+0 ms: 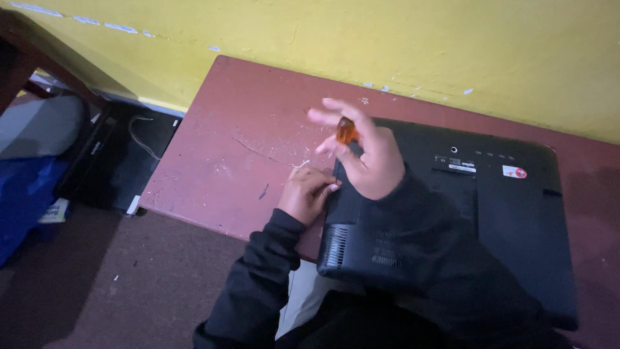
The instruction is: A person uses a screwdriver to remove or secure screws on the back panel of a computer monitor.
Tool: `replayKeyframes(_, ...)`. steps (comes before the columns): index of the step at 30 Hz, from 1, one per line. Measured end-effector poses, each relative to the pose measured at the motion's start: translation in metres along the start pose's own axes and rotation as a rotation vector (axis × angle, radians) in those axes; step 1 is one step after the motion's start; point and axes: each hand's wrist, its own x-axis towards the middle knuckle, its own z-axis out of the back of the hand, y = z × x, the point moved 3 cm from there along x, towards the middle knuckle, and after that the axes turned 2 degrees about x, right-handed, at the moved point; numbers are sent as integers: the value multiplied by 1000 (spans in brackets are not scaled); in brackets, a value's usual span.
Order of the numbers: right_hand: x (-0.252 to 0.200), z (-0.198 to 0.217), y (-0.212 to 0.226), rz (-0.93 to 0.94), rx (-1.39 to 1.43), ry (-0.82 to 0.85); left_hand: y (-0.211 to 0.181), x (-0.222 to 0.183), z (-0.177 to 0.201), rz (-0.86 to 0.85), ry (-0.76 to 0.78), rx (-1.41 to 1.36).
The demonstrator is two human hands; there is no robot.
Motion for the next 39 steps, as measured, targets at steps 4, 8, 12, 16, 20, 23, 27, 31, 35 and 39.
replayKeyframes(4,-4,1,-8,-142,375,243,1,-2,0,7,0,-15)
replayKeyframes(8,-9,11,-20,-193,450,252,-9,4,3,43,11,-5)
replayKeyframes(12,-21,11,-31,-205,417,160,-3,1,1,40,10,14)
replayKeyframes(16,-14,22,-23,-63,-54,-73,-3,1,0,50,6,41)
replayKeyframes(20,-12,22,-12,-103,-118,-76,0,1,0,60,8,41)
replayKeyframes(23,-17,14,-21,-116,-76,-37,4,-1,-3,65,-8,9)
replayKeyframes(27,-26,9,-26,-135,228,19,-17,11,2,60,10,-74)
replayKeyframes(31,-34,-2,-36,-143,386,30,-9,9,1,105,22,-149)
replayKeyframes(35,-38,-6,-37,-125,313,-86,8,2,-4,166,26,-125)
replayKeyframes(39,-33,2,-25,-71,65,-174,7,0,-5,165,29,-107)
